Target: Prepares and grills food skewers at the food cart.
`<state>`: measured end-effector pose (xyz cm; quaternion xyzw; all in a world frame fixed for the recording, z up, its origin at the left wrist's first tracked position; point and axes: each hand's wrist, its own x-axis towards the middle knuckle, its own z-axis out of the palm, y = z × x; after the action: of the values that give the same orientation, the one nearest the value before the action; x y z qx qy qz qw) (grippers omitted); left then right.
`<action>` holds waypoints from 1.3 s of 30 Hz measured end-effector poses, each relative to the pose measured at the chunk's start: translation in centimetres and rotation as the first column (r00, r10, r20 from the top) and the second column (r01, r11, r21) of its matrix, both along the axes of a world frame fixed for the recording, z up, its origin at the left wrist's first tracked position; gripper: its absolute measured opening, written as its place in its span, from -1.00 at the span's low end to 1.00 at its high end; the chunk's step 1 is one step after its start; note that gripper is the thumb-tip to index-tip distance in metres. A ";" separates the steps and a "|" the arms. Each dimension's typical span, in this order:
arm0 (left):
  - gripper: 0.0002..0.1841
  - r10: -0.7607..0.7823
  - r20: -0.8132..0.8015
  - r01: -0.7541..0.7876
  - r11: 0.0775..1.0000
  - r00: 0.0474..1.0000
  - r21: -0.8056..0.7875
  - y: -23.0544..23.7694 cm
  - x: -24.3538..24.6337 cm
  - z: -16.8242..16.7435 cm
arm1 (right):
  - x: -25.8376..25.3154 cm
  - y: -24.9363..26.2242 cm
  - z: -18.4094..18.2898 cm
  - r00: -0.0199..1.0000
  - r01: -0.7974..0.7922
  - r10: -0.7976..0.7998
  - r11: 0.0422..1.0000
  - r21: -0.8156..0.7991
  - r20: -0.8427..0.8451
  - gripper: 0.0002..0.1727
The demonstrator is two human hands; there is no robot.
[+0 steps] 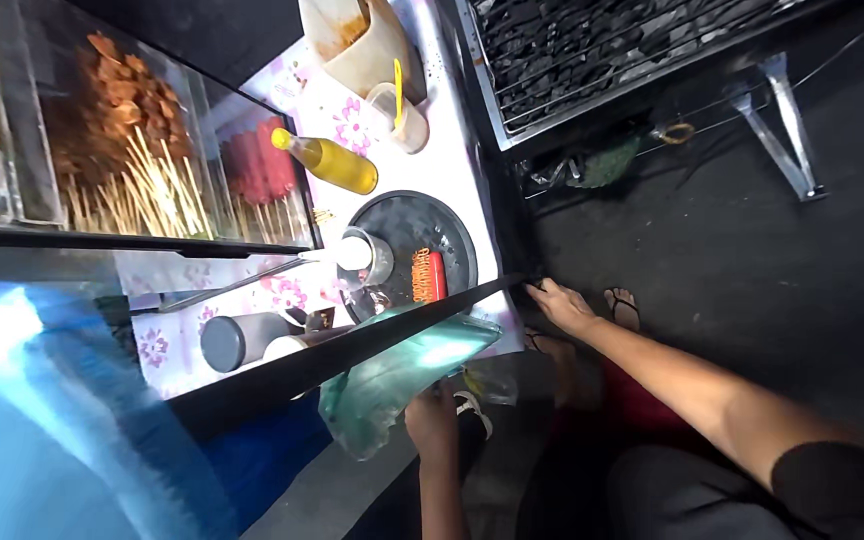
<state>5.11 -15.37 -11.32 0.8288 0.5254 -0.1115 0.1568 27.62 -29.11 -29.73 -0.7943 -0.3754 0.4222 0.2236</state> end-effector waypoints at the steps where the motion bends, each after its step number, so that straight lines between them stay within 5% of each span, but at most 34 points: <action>1: -0.74 0.000 -0.006 0.000 1.000 1.000 -0.002 -0.1 0.0 0.0 | 0.0 0.7 -0.7 0.999 -0.034 0.034 0.999 -0.033 0.004 -0.51; 6: -0.74 -0.013 -0.013 0.013 1.000 1.000 -0.006 -0.4 0.2 0.2 | -0.8 0.9 -2.1 0.975 -0.216 0.205 0.964 -0.155 -0.083 -0.35; 12: -0.71 0.020 -0.066 -0.023 0.999 0.998 -0.047 -0.4 0.9 0.6 | -2.1 -1.7 -1.7 0.971 -0.230 0.214 0.957 -0.176 -0.103 -0.16; 17: -0.67 0.025 -0.106 -0.036 0.994 0.994 -0.101 -0.1 1.6 0.7 | -0.9 -5.5 0.9 0.976 -0.216 0.202 0.951 -0.220 -0.087 -0.40; 22: -0.61 -0.008 -0.120 -0.013 0.984 0.993 -0.178 1.0 1.2 0.7 | 1.3 -10.3 10.2 0.993 -0.114 0.113 0.949 -0.293 -0.022 -0.56; 25: -0.59 -0.055 -0.055 0.035 0.953 0.997 -0.302 1.3 1.9 2.0 | 1.7 -11.3 17.7 0.996 -0.086 0.089 0.982 -0.170 0.010 -0.56; 29: -0.59 -0.082 0.058 0.099 0.910 0.995 -0.403 0.4 2.7 4.0 | -0.7 -6.9 23.6 0.995 -0.102 0.101 0.995 -0.021 -0.027 -0.49; 34: -0.58 -0.104 0.123 0.142 0.922 0.987 -0.359 -0.1 1.7 1.6 | -3.7 0.7 22.1 0.962 -0.204 0.209 0.978 -0.046 0.175 -0.42; 37: -0.63 -0.096 0.111 0.131 0.918 0.989 -0.373 0.3 1.0 0.9 | -5.0 2.3 18.6 0.921 -0.210 0.147 0.967 0.141 0.361 -0.47; 39: -0.66 -0.089 0.117 0.124 0.933 0.989 -0.338 -0.1 0.7 1.5 | -6.1 3.4 22.1 0.934 -0.192 0.168 0.980 0.048 0.315 -0.53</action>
<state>5.86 -15.50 -9.84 0.8204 0.4436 -0.1685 0.3191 21.50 -25.71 -7.58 -0.8034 -0.4932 0.2964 0.1533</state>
